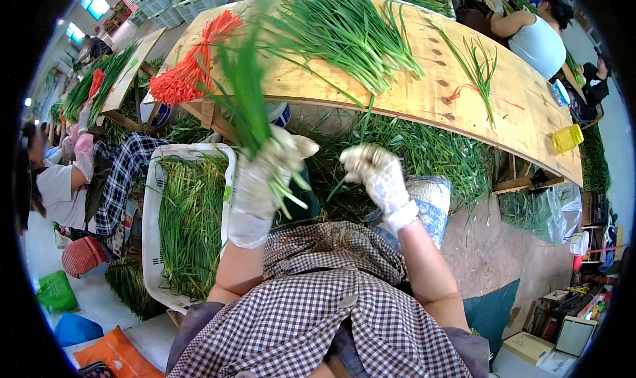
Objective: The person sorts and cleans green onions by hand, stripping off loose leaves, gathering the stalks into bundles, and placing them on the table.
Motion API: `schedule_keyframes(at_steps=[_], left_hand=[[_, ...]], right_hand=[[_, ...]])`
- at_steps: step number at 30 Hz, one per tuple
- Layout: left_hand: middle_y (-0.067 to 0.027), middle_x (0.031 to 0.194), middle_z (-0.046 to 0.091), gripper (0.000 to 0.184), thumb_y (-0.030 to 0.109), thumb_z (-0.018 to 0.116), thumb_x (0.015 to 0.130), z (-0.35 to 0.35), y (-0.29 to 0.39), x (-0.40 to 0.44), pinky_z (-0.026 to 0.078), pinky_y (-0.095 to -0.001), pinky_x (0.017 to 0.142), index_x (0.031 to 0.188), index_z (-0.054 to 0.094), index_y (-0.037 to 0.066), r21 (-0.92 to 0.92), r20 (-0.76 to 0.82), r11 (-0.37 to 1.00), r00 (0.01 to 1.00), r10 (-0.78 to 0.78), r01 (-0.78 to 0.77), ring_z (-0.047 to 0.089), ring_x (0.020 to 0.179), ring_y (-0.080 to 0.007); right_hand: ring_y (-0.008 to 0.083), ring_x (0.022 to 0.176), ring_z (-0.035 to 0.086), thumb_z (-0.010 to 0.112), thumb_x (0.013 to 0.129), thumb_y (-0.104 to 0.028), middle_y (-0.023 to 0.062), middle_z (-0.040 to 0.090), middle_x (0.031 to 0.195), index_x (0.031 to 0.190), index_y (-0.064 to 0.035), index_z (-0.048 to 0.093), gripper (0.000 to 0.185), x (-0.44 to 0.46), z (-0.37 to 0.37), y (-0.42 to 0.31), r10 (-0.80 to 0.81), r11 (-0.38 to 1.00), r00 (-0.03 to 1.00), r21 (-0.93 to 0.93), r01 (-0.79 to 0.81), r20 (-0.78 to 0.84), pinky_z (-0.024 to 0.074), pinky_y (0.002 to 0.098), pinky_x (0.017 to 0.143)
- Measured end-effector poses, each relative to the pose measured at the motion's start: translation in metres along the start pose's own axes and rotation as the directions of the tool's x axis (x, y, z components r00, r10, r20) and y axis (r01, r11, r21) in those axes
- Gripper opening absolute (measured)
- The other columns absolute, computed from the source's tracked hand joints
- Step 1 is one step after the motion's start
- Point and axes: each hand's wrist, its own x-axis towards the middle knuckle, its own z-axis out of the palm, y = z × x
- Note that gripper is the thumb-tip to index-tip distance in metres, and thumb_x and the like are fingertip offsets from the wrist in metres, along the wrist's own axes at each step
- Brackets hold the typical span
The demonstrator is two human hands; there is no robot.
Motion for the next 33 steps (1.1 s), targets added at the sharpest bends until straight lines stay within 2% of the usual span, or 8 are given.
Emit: schedule_keyframes(at_steps=[1,3,7,11,16,20,29,33], left_hand=[[0.0006,0.062,0.045,0.025,0.031,0.055,0.090,0.001,0.012,0.007,0.054,-0.0339,0.070,0.090,0.053,0.006,-0.154,-0.033,0.988,0.999,-0.026,0.021,0.054,0.061,-0.0157],[0.0046,0.057,0.040,0.025,0.034,0.058,0.087,-0.007,0.013,0.020,0.048,-0.0280,0.056,0.081,0.053,0.010,-0.369,-0.110,0.920,0.976,-0.185,0.133,0.047,0.053,-0.0093],[0.0062,0.049,0.038,0.011,0.018,0.063,0.085,-0.008,-0.026,0.025,0.041,-0.0257,0.051,0.085,0.056,0.010,-0.347,-0.255,0.864,0.850,-0.462,0.365,0.041,0.045,-0.0087],[0.0053,0.049,0.039,0.007,0.015,0.062,0.085,-0.006,-0.044,0.023,0.042,-0.0283,0.055,0.088,0.057,0.009,-0.411,-0.354,0.808,0.743,-0.568,0.421,0.043,0.045,-0.0112],[0.0049,0.050,0.044,0.007,0.015,0.062,0.085,-0.023,-0.053,0.021,0.044,-0.0295,0.054,0.086,0.057,0.011,-0.424,-0.318,0.814,0.776,-0.544,0.397,0.049,0.047,-0.0124],[0.0050,0.050,0.045,0.009,0.015,0.063,0.085,-0.017,-0.057,0.022,0.045,-0.0300,0.054,0.083,0.055,0.012,-0.407,-0.330,0.813,0.763,-0.555,0.415,0.049,0.047,-0.0126],[0.0044,0.051,0.046,0.012,0.013,0.065,0.083,-0.017,-0.052,0.018,0.043,-0.0289,0.051,0.080,0.054,0.011,-0.405,-0.345,0.821,0.764,-0.544,0.402,0.048,0.044,-0.0127],[-0.0007,0.061,0.057,0.010,0.013,0.065,0.083,-0.021,-0.057,0.020,0.043,-0.0282,0.048,0.082,0.056,0.009,-0.368,-0.487,0.872,0.732,-0.476,0.322,0.050,0.044,-0.0119]], right_hand=[[0.0126,0.059,0.062,0.061,0.086,-0.017,0.0043,0.067,0.072,0.091,-0.0083,0.069,0.013,0.010,0.003,-0.011,-0.182,0.981,0.968,0.039,0.191,-0.172,0.0509,0.0248,0.052],[0.0170,0.054,0.061,0.065,0.081,-0.028,0.0044,0.067,0.075,0.088,-0.0095,0.066,0.020,0.037,-0.007,-0.036,-0.502,0.459,0.824,-0.888,-0.002,-0.261,0.0484,0.0255,0.049],[0.0224,0.063,0.063,0.063,0.078,-0.025,0.0049,0.064,0.074,0.086,-0.0130,0.065,0.015,0.105,-0.017,-0.054,-0.758,-0.022,0.652,-1.000,-0.016,0.006,0.0505,0.0314,0.056],[0.0235,0.067,0.064,0.058,0.080,-0.020,0.0036,0.063,0.073,0.080,-0.0123,0.063,0.009,0.146,-0.030,-0.033,-0.493,-0.196,0.863,-0.952,-0.234,-0.111,0.0508,0.0330,0.060],[0.0273,0.071,0.063,0.060,0.079,-0.024,0.0058,0.063,0.077,0.078,-0.0120,0.065,0.013,0.125,-0.028,-0.052,-0.656,0.197,0.745,-0.980,0.021,-0.116,0.0502,0.0357,0.062],[0.0237,0.084,0.062,0.063,0.077,-0.031,0.0098,0.063,0.087,0.081,-0.0117,0.067,0.020,0.133,-0.025,-0.045,-0.437,-0.116,0.900,-0.990,-0.076,-0.018,0.0500,0.0348,0.067],[0.0289,0.071,0.065,0.058,0.081,-0.030,0.0170,0.065,0.076,0.081,-0.0020,0.066,0.029,0.137,-0.030,-0.057,-0.386,0.135,0.907,-0.983,-0.126,-0.169,0.0517,0.0379,0.066],[0.0182,0.063,0.063,0.057,0.086,-0.023,0.0128,0.065,0.070,0.085,-0.0004,0.063,0.023,0.070,-0.002,-0.077,-0.002,0.854,0.958,-0.498,-0.148,-0.288,0.0510,0.0275,0.060]])
